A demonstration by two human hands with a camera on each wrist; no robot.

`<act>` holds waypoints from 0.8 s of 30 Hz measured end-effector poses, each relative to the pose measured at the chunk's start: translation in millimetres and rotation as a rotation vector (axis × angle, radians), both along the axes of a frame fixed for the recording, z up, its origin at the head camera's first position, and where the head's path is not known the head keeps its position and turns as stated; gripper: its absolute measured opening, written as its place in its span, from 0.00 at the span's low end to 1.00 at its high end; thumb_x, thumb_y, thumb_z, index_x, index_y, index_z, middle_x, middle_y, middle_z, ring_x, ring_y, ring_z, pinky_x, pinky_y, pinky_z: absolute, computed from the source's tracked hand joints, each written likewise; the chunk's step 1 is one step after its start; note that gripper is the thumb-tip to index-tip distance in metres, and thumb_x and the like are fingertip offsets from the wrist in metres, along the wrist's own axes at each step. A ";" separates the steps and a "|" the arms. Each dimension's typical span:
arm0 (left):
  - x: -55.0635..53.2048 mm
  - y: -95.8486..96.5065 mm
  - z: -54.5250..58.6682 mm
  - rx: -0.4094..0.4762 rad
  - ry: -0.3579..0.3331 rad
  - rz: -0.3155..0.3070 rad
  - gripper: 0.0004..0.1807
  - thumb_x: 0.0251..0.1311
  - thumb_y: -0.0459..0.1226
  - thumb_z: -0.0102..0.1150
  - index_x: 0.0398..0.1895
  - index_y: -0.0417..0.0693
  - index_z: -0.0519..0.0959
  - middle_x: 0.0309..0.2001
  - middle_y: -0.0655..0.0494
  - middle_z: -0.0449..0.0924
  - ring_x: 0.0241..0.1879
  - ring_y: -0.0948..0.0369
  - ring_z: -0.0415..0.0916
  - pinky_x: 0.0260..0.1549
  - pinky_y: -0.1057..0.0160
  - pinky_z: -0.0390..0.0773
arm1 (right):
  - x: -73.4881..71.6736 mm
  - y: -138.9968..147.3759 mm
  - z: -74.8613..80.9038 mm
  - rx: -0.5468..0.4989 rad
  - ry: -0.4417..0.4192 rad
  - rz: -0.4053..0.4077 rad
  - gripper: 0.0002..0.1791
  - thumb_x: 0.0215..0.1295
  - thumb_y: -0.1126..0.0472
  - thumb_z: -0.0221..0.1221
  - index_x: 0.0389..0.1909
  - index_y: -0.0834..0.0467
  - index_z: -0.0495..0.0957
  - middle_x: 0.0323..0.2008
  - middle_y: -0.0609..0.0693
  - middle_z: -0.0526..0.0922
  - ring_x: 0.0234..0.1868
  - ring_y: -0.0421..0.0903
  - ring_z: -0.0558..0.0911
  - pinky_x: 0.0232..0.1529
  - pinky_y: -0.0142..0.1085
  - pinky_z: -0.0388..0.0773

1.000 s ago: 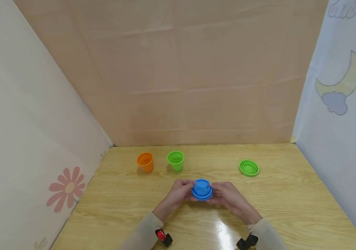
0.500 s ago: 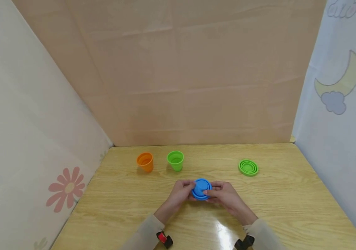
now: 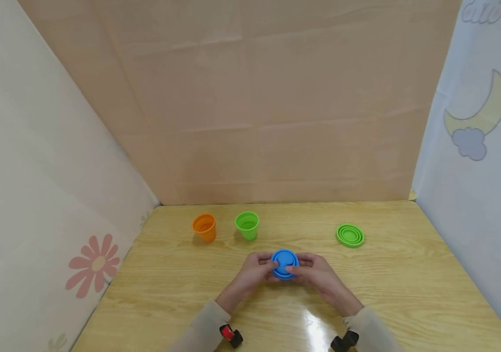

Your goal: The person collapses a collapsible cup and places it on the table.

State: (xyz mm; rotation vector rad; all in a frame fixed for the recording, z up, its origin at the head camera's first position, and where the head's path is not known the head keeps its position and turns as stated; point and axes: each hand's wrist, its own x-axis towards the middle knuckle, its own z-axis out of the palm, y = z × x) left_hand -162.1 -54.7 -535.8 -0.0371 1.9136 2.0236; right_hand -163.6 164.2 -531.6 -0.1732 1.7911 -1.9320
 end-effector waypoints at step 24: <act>9.8 10.3 2.1 -0.064 0.053 0.049 0.22 0.72 0.36 0.64 0.63 0.31 0.79 0.44 0.47 0.86 0.40 0.60 0.89 0.41 0.60 0.92 | 3.9 -13.9 -2.0 0.285 0.096 -0.204 0.37 0.61 0.62 0.74 0.66 0.75 0.73 0.59 0.67 0.84 0.53 0.48 0.86 0.46 0.31 0.88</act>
